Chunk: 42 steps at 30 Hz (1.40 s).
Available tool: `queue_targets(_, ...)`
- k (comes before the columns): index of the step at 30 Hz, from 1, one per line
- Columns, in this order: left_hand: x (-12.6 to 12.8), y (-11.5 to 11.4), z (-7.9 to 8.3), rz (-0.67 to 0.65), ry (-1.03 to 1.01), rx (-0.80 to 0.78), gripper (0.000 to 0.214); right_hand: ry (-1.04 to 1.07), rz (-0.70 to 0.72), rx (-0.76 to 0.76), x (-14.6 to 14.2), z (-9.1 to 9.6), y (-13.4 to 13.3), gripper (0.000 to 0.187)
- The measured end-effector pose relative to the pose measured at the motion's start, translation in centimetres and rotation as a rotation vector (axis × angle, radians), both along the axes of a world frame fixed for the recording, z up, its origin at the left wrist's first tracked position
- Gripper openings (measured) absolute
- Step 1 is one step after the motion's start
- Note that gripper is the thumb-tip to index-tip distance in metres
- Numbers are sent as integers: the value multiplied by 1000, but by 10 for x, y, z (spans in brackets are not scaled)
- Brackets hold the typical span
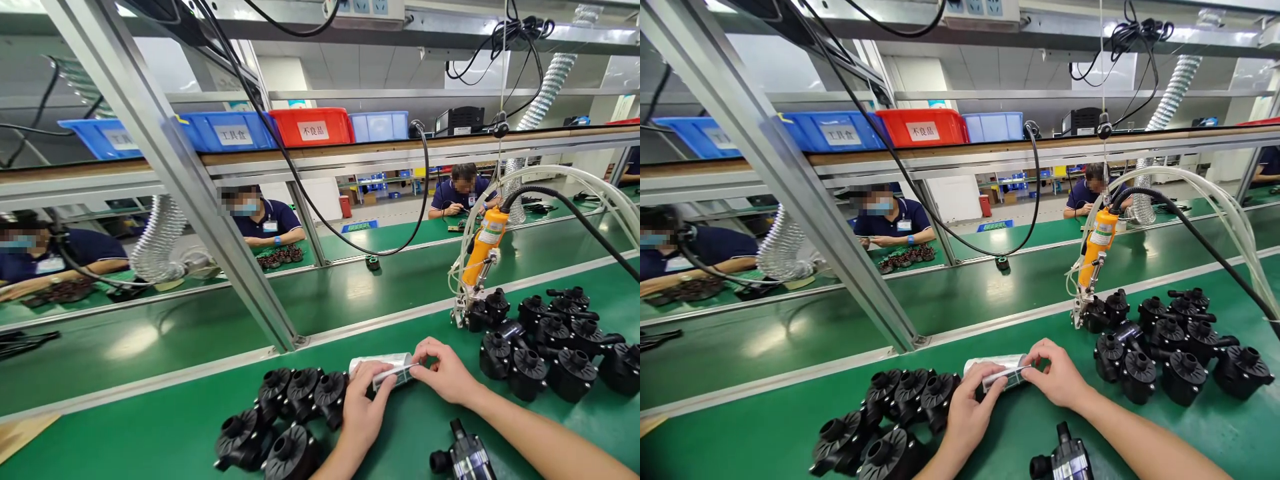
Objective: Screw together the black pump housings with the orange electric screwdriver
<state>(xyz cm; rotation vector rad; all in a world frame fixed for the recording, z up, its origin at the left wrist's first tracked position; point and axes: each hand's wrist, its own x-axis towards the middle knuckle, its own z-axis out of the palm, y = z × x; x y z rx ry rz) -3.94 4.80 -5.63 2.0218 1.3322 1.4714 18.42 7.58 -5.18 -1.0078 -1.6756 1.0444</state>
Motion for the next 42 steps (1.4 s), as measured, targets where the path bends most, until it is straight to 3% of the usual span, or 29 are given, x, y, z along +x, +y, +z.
queue_targets(8, 4, -4, 4, 15, -26, -121, 27, -57, -33, 61, -3, -6, 1, 11)
queue_targets(13, 4, -3, 2, 42, -61, -149, 29, -101, -30, 216, 3, -6, 1, 12)
queue_targets(18, 6, -2, 1, 42, -88, -172, 30, -148, 77, 432, 15, 4, 0, 10)
queue_targets(20, 7, -3, 1, 20, -102, -185, 28, -139, 86, 469, 14, 7, -1, 17)
queue_targets(24, 8, -5, 1, -42, -159, -219, 33, -89, 36, 444, 5, 4, 1, 52)
queue_targets(29, 12, -6, 3, -80, -247, -258, 43, -44, -34, 410, 3, 5, 0, 57)
queue_targets(35, 15, -8, 7, -55, -262, -245, 43, 41, -14, 426, 0, 13, -11, 43)
queue_targets(39, 14, -12, 7, -64, -207, -226, 39, 141, -16, 314, -12, 12, -14, 75)
queue_targets(42, 14, -13, 3, -86, -153, -214, 34, 200, 22, 251, -20, 10, -17, 82)
